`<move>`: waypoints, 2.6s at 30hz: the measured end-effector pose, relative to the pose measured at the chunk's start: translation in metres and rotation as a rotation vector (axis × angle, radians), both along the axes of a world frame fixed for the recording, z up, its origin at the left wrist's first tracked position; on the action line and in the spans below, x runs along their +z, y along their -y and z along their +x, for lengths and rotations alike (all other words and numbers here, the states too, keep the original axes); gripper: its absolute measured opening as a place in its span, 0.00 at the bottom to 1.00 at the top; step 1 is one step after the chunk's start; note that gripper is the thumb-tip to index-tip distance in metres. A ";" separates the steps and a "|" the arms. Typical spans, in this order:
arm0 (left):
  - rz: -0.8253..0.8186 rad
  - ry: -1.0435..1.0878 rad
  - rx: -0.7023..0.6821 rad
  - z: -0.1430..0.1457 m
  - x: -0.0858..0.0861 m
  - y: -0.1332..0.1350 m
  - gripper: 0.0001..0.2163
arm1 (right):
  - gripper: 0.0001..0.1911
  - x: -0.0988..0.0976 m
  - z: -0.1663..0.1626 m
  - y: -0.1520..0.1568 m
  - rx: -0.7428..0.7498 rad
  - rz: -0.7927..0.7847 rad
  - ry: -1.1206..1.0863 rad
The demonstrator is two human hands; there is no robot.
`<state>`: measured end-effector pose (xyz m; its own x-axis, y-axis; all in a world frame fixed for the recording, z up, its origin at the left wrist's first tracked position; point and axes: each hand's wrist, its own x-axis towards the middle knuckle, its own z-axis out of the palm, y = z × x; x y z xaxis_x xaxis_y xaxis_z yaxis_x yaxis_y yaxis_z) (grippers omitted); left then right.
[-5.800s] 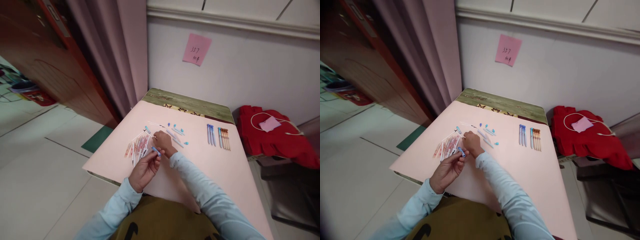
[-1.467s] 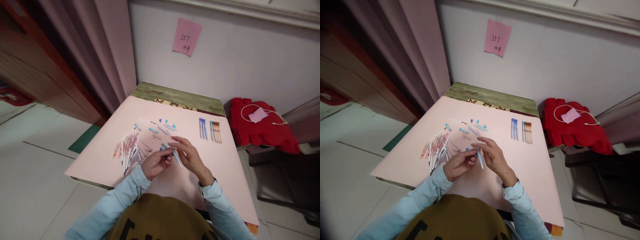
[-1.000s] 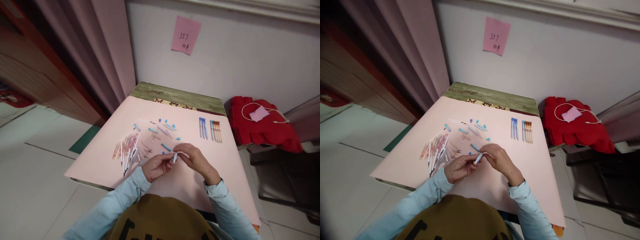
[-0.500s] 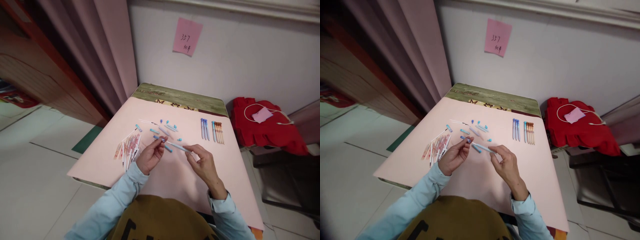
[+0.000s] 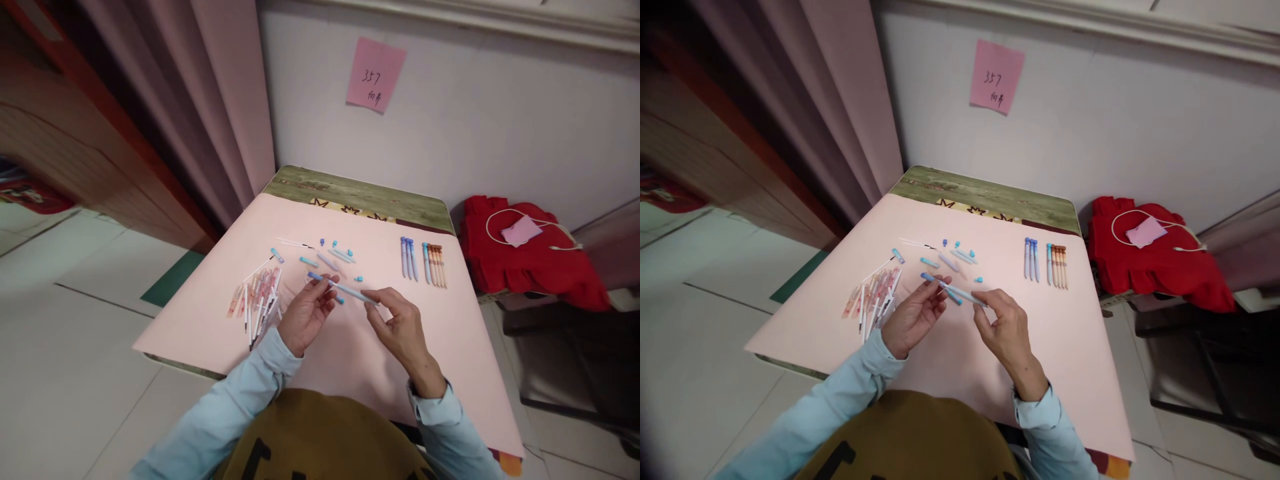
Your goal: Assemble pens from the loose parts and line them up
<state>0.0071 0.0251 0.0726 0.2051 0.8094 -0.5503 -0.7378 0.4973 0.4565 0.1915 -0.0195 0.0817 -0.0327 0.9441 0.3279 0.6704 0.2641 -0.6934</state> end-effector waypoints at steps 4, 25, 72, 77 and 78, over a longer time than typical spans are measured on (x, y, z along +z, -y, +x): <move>-0.013 -0.023 0.025 0.005 0.000 0.002 0.04 | 0.09 0.000 -0.009 0.000 -0.060 0.076 -0.033; 0.061 -0.040 0.025 0.005 0.013 0.007 0.03 | 0.05 -0.001 -0.025 0.008 -0.110 0.287 -0.128; 0.251 -0.087 0.017 0.008 0.012 0.011 0.08 | 0.14 -0.008 -0.030 0.016 -0.176 0.115 0.032; 0.252 -0.098 0.017 0.005 0.015 0.009 0.08 | 0.13 -0.007 -0.034 0.017 -0.165 0.143 -0.126; 0.253 -0.099 0.007 0.004 0.015 0.010 0.08 | 0.11 -0.006 -0.034 0.017 -0.167 0.151 -0.148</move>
<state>0.0115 0.0156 0.0875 0.1539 0.9249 -0.3477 -0.6865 0.3532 0.6356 0.1570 -0.0368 0.0756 0.1782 0.8725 0.4550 0.6080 0.2659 -0.7480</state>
